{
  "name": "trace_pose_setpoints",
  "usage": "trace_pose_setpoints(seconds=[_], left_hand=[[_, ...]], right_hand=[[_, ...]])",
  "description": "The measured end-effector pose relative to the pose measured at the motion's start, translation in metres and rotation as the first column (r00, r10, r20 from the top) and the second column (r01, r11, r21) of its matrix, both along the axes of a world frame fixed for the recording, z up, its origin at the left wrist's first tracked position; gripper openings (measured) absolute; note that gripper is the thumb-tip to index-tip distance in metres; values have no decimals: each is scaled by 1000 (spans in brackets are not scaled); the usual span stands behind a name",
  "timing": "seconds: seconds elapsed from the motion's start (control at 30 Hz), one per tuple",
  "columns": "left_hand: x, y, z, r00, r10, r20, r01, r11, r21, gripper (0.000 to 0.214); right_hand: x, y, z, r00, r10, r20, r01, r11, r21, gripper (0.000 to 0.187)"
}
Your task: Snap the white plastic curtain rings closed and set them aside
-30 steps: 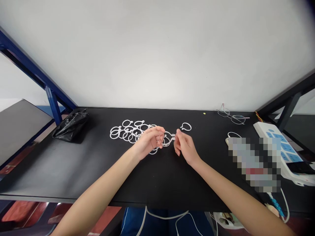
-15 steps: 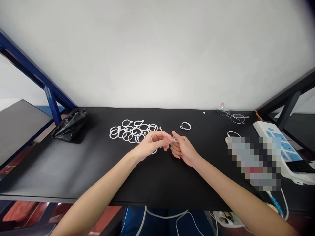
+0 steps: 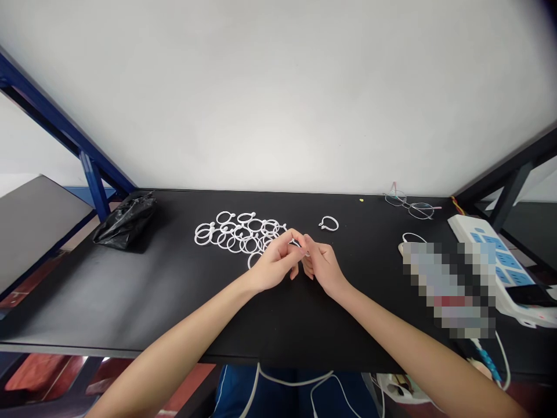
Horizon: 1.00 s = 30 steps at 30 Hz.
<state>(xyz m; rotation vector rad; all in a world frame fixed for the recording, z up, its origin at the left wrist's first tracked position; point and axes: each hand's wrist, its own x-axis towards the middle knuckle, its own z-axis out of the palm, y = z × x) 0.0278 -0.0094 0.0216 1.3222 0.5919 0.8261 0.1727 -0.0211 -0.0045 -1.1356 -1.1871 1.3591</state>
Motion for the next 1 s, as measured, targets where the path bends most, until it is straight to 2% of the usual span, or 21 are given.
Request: trace_pose_setpoints(seconds=[0.43,0.77,1.0], left_hand=[[7,-6,-11,992,120,-21,-117,987,111,25],[2,-3,-8,998,57,-28,-53,992,110,23],[2,-2,-13,995,74,-60,-60,975,216,20]], right_hand=[[-3,-4,-3,994,-83,64,80,995,52,63],[-3,-6,-3,997,-53,52,49,997,65,62],[-5,-7,-7,992,-96,80,88,991,97,60]])
